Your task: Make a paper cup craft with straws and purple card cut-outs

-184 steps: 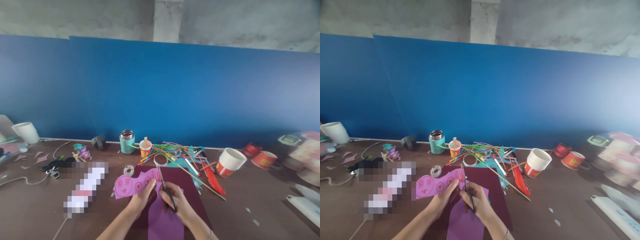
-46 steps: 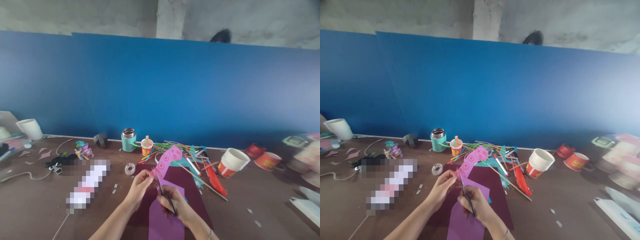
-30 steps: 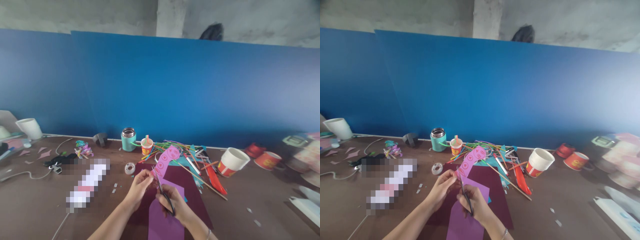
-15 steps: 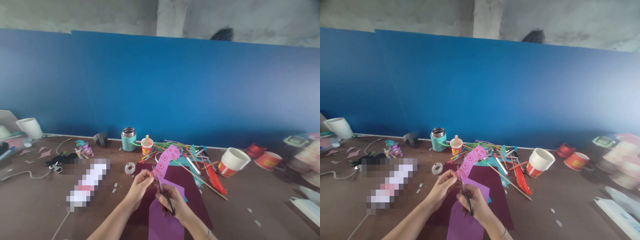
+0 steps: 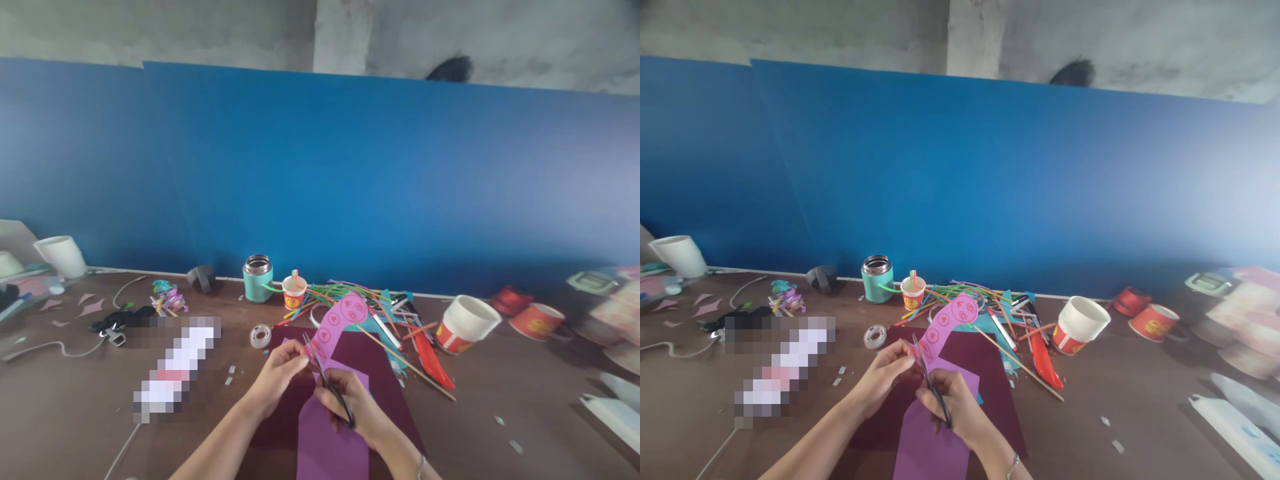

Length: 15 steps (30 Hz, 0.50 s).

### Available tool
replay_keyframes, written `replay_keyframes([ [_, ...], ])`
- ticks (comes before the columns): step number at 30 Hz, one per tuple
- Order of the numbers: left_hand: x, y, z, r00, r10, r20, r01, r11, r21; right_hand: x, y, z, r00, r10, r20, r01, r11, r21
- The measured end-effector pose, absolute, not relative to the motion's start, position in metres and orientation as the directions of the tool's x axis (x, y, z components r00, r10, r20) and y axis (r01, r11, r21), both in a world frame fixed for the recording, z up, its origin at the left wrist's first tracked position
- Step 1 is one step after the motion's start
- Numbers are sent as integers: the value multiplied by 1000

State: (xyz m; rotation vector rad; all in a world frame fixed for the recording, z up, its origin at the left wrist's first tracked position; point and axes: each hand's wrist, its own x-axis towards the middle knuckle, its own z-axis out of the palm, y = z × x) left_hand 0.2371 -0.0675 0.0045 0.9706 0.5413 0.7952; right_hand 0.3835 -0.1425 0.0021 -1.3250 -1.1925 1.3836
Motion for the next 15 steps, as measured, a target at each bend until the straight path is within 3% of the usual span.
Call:
replay_keyframes([
  [15,231,-64,9,674,737,-56,-346,382,857,387,-142,5,-84,971,-225,77,-219,-973],
])
